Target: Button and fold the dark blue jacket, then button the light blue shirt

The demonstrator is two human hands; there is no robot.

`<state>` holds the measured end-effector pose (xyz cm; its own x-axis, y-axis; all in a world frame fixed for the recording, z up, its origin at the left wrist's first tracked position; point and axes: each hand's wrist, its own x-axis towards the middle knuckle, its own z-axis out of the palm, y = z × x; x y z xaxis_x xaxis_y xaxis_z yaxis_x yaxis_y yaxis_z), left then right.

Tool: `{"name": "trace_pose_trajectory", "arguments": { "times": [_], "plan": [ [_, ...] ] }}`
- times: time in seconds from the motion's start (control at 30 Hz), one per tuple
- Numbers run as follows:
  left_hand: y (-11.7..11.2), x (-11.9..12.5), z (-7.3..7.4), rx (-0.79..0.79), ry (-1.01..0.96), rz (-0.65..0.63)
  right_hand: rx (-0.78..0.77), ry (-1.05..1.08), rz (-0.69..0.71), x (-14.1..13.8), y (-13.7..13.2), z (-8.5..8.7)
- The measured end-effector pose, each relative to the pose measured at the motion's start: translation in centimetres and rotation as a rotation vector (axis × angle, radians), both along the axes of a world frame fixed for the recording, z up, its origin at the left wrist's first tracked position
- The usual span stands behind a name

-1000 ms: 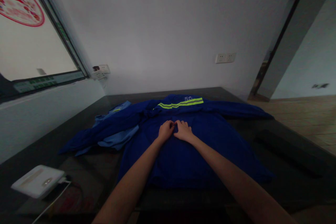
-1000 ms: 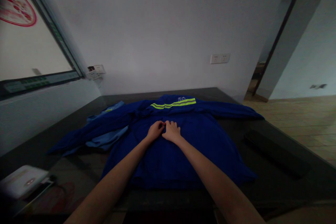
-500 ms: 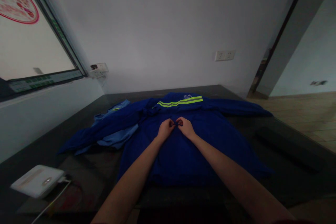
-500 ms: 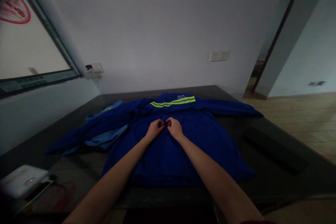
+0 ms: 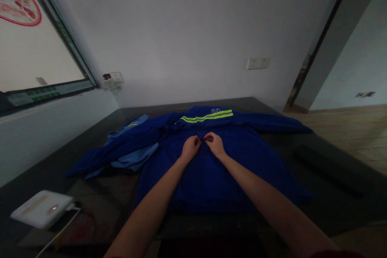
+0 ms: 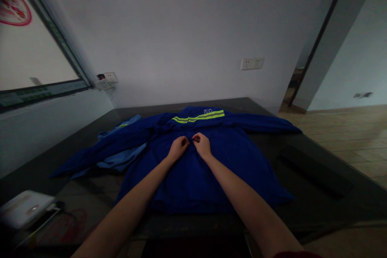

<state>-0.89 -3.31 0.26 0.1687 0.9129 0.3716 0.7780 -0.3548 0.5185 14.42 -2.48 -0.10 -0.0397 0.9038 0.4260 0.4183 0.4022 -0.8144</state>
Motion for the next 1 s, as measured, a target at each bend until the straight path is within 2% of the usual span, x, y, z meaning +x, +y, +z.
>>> {"name": "trace_pose_trajectory", "arguments": {
  "times": [0.17,0.37,0.57,1.0],
  "plan": [
    [-0.5,0.2,0.7,0.037,-0.054,-0.035,0.011,0.038,-0.068,0.0,-0.1,0.3],
    [-1.3,0.6,1.1,0.093,0.034,-0.092,0.111,0.038,-0.072,-0.2,-0.6,0.7],
    [-1.6,0.8,1.3,0.048,0.11,-0.075,0.153,-0.01,-0.056,-0.5,-1.3,1.2],
    [-1.4,0.5,1.0,0.097,-0.001,-0.019,0.149,-0.181,0.02,-0.6,-1.3,1.0]
  ]
}}
